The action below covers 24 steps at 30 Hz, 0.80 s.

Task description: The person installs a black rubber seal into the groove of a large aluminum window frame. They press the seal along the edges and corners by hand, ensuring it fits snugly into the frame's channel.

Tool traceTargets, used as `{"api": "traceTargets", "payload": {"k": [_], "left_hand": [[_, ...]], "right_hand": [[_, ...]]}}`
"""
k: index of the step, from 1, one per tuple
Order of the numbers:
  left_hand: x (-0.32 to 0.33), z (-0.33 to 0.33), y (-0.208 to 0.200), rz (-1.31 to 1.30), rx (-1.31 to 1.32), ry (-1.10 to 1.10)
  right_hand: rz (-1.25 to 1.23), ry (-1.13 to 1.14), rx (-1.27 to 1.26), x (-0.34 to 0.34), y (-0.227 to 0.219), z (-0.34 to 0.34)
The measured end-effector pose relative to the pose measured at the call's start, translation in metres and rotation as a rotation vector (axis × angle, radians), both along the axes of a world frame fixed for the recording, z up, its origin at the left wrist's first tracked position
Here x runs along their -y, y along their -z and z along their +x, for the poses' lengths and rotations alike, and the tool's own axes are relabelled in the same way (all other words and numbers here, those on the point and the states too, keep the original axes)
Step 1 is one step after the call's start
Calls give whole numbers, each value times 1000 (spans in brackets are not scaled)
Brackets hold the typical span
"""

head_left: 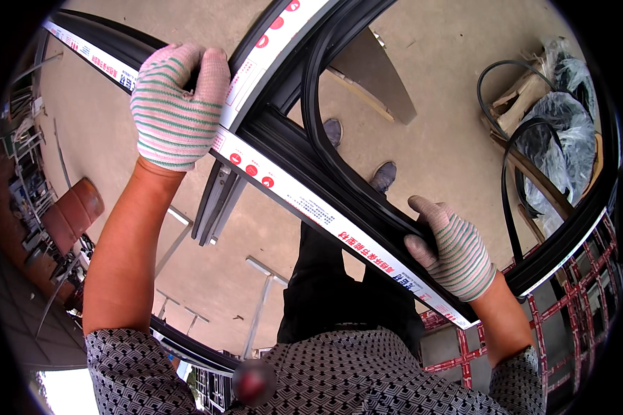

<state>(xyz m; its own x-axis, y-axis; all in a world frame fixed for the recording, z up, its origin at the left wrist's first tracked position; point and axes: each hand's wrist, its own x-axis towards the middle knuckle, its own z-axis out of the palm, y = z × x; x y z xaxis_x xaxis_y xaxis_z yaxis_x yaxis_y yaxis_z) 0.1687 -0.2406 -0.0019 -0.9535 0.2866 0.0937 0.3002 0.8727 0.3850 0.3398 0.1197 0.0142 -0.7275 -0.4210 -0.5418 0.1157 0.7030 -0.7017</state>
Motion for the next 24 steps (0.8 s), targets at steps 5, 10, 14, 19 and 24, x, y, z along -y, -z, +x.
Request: {"api": "traceTargets", "payload": {"k": [5,10,14,19,24], "left_hand": [[-2,0,-3,4,13,1],[-1,0,-2,7,4,8],[-3,1,-1,18,-2,-6],[0,1,2,32,-30,12],[0,2,5,44,-36,-3]], "right_hand": [[8,-220,100,8,4,-24],[-14,-316,28,27,20,-41],[-16,-334,-136,33,35,-44],[-52,-328,-259,39,43,-46],[-5,-314,-269,46,44,-46]]}}
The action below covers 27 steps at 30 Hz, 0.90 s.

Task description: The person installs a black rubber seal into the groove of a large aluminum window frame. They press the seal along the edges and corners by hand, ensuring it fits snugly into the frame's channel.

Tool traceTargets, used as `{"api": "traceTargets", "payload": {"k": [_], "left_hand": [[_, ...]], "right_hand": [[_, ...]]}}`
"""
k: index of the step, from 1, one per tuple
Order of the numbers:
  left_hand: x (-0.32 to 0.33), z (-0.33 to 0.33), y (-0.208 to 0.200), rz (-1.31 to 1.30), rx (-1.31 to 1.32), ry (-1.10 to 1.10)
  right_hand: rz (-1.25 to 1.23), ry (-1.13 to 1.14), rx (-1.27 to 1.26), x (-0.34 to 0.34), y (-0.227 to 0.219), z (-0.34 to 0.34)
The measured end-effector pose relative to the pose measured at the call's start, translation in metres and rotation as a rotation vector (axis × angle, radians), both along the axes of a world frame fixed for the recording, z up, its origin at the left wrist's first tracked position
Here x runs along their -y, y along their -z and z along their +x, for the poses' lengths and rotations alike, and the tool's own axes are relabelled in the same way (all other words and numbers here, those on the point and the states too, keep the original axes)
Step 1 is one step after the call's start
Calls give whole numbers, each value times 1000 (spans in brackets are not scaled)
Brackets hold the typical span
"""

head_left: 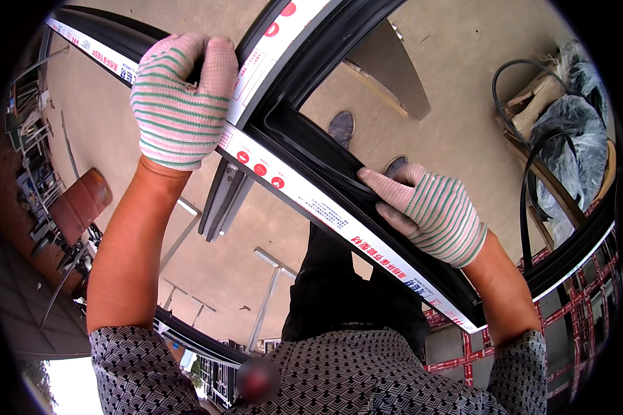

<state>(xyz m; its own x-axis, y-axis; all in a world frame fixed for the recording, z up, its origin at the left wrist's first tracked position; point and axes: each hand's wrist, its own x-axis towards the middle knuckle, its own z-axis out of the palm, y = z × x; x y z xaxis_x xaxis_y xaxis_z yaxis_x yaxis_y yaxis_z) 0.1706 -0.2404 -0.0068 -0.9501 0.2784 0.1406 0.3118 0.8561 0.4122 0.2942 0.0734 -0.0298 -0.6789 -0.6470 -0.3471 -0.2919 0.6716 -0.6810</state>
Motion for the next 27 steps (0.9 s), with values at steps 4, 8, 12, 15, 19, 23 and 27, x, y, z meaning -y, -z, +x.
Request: {"api": "traceTargets", "payload": {"k": [4,8,12,15,19,23,27], "left_hand": [[0,0,0,-26,-7,6],[-3,0,0,35,-25,-8],[-4,2,2,95,-39,-13],[-4,0,3,112,-59,14],[-5,0,2,96,-36,-4],[-5,0,0,91,-34,-3],[-5,-1,0,98,-63,20]], "right_hand": [[-40,31,12,3,4,1],[-28,21,26,7,3,-2],[49,-52,69,11,-3,-10],[46,-73,49,10,0,-11],[21,-73,37,12,3,-9],[57,-103,28,13,3,-8],[130,-112,51,18,-2,-12]]}}
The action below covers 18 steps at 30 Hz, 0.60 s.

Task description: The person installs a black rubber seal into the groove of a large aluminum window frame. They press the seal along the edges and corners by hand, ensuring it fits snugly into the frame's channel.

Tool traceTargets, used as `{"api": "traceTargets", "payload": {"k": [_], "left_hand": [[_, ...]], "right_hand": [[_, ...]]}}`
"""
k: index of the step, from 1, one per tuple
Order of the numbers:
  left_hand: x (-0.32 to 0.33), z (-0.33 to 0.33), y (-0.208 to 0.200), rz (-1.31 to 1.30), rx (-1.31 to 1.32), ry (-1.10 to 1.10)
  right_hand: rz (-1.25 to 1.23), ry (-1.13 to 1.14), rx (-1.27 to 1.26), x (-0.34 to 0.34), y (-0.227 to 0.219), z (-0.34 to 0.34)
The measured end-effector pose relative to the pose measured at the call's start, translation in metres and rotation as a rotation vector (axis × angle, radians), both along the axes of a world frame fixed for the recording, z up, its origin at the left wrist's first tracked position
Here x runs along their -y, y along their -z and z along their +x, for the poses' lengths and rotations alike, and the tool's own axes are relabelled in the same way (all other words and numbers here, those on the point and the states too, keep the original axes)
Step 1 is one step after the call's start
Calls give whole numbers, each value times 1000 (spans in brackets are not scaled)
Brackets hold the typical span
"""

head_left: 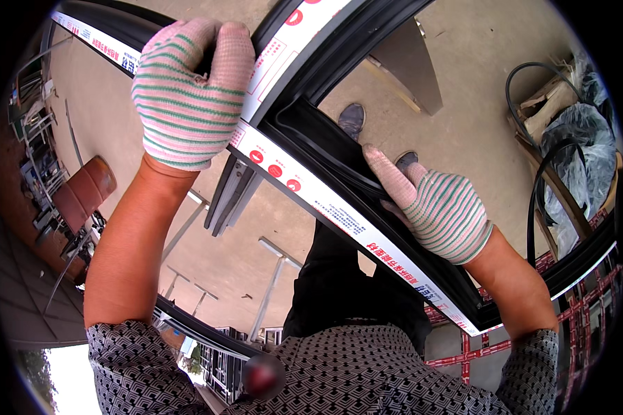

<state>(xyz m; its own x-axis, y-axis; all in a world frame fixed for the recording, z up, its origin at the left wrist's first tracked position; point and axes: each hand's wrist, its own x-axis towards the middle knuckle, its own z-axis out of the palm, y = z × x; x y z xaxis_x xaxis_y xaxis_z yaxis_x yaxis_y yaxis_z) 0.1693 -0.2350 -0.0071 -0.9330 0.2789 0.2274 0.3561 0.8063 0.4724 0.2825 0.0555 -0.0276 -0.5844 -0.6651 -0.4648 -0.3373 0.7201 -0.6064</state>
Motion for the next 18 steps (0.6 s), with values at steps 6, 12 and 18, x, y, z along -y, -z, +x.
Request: {"api": "traceTargets", "payload": {"k": [6,12,18], "left_hand": [[0,0,-1,-18,-1,10],[-2,0,1,4,-25,22],[-2,0,4,67,-37,16]], "right_hand": [[-18,-16,-12,-2,1,1],[-57,15,-3,-1,5,0],[-69,51,25,-2,5,-1]]}}
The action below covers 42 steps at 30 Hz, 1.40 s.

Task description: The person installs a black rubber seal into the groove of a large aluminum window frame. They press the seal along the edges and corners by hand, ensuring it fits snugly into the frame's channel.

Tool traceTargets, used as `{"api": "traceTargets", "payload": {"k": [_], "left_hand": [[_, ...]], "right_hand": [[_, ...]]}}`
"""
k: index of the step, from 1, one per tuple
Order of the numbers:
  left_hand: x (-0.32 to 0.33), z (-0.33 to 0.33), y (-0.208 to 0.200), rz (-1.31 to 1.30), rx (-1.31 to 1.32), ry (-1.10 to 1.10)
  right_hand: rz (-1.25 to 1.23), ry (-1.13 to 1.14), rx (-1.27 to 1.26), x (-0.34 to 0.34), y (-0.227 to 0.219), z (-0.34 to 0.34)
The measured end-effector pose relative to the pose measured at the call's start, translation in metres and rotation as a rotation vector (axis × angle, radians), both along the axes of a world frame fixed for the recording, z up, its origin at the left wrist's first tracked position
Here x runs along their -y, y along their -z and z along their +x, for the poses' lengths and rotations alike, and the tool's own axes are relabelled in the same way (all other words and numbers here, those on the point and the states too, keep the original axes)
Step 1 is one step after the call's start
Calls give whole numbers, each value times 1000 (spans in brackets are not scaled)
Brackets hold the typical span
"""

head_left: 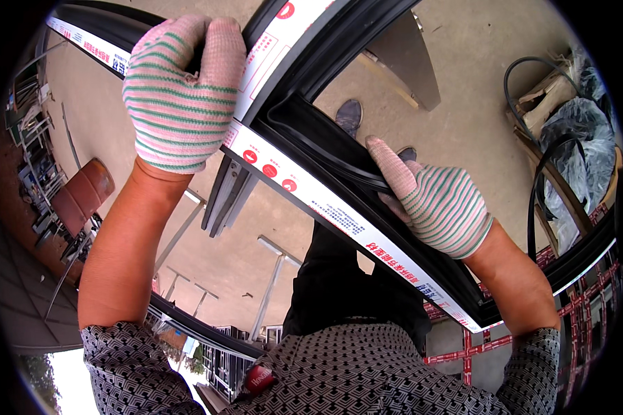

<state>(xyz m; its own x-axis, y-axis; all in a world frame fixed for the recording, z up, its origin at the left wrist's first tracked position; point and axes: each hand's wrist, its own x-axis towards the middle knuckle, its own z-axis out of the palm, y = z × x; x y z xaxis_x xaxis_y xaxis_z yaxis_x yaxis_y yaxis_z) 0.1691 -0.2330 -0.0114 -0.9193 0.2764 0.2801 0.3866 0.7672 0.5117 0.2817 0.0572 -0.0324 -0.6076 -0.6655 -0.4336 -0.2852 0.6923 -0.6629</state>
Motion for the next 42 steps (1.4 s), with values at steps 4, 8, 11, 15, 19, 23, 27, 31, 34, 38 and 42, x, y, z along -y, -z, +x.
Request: {"api": "traceTargets", "payload": {"k": [4,8,11,15,19,23,27,31,34,38,42], "left_hand": [[3,1,-1,-75,50,-1],[1,5,-11,-224,212,-83],[3,3,-13,-257,223,-77],[3,0,-8,-202,130,-6],[3,-6,-2,-69,-17,117],[-8,-4,-12,-251,-16,222],[-33,4,-24,-348,214,171],[-65,4,-26,-504,399,-30],[-65,5,-12,-584,221,-9],[-81,2,-16,-599,260,-79],[-83,4,-10,-630,198,-117]], "right_hand": [[-16,38,11,-1,6,2],[-90,88,-32,-5,9,5],[-91,83,-70,-6,10,7],[-82,85,-56,-5,11,8],[-79,99,-35,-3,11,8],[-54,87,24,-2,8,4],[-58,95,43,0,15,6],[-79,110,96,-1,16,6],[-131,132,134,-2,20,6],[-198,154,93,0,25,7],[-222,225,259,2,24,4]]}}
